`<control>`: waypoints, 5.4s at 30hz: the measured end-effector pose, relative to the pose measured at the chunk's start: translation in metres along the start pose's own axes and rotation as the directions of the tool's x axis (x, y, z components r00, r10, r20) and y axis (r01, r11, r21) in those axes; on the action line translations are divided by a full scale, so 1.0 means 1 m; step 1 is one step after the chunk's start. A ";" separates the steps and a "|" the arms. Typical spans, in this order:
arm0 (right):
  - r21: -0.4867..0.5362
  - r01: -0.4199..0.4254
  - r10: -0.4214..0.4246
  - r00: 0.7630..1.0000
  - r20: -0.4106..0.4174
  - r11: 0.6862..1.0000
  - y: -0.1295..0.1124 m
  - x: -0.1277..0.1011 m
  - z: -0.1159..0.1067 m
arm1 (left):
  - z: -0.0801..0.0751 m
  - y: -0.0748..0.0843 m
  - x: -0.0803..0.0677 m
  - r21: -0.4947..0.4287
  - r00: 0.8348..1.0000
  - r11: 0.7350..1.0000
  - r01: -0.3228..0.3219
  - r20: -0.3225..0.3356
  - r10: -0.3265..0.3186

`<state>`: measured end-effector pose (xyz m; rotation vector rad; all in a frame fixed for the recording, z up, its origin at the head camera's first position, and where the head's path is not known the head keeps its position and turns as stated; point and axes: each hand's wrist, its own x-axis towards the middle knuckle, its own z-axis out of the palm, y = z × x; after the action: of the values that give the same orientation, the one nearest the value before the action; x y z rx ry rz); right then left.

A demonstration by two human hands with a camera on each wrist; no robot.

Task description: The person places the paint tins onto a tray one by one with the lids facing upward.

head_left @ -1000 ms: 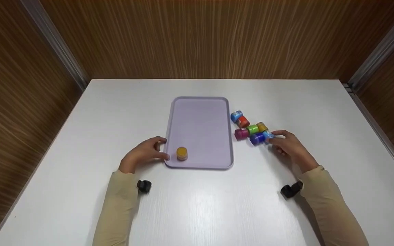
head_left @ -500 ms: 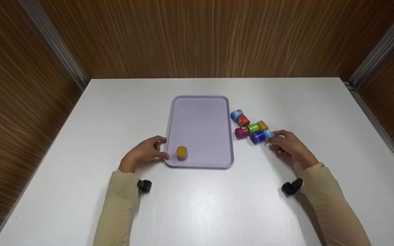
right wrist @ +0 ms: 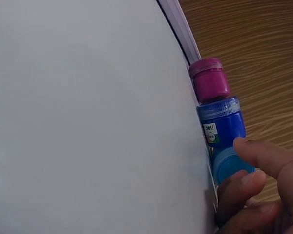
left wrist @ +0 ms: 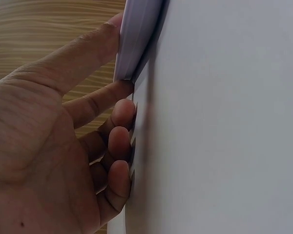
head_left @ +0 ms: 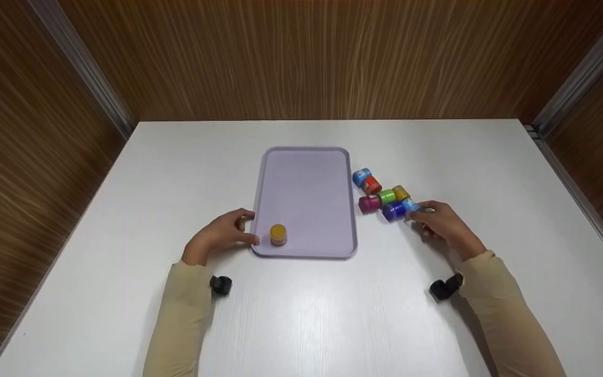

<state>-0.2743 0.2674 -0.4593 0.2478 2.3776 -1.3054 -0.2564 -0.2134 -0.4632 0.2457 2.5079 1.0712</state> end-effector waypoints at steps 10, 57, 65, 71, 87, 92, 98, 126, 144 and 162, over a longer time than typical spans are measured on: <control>0.013 0.020 -0.020 1.000 0.001 1.000 0.002 -0.002 -0.001 | -0.001 0.000 -0.001 0.013 1.000 1.000 -0.012 0.002 0.012; 0.117 0.253 -0.268 0.954 0.131 0.960 -0.062 -0.027 0.045 | -0.001 0.002 0.001 0.018 1.000 1.000 -0.012 -0.007 0.012; 0.128 0.253 -0.271 0.951 0.151 0.959 -0.072 -0.023 0.066 | -0.001 0.002 -0.001 0.032 1.000 0.999 -0.017 -0.009 0.017; 0.142 0.255 -0.278 0.945 0.171 0.956 -0.079 -0.021 0.081 | -0.002 0.000 0.001 0.018 1.000 1.000 -0.016 0.001 0.016; 0.102 0.303 -0.319 0.923 0.216 0.947 -0.088 -0.017 0.113 | -0.001 0.001 -0.001 0.010 1.000 1.000 -0.005 0.000 0.005; 0.119 0.316 -0.335 0.917 0.215 0.941 -0.089 -0.015 0.121 | -0.002 0.001 0.000 0.013 1.000 1.000 -0.004 0.002 0.004; 0.127 0.319 -0.341 0.912 0.227 0.939 -0.090 -0.014 0.132 | -0.001 0.000 -0.001 0.016 1.000 1.000 -0.001 -0.005 0.001; 0.085 0.332 -0.342 0.895 0.286 0.939 -0.103 -0.014 0.162 | 0.000 0.000 0.001 0.029 1.000 0.999 -0.020 -0.018 0.020; 0.041 0.314 -0.312 0.907 0.283 0.948 -0.105 -0.009 0.177 | 0.000 0.001 0.001 0.006 1.000 1.000 -0.017 -0.003 0.017; 0.070 0.349 -0.354 0.893 0.278 0.935 -0.104 -0.009 0.174 | -0.001 0.000 0.001 0.004 1.000 1.000 -0.013 -0.004 0.013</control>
<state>-0.2551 0.0659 -0.4584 -0.3655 2.2237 -1.4074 -0.2575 -0.2134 -0.4630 0.2613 2.5157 1.0735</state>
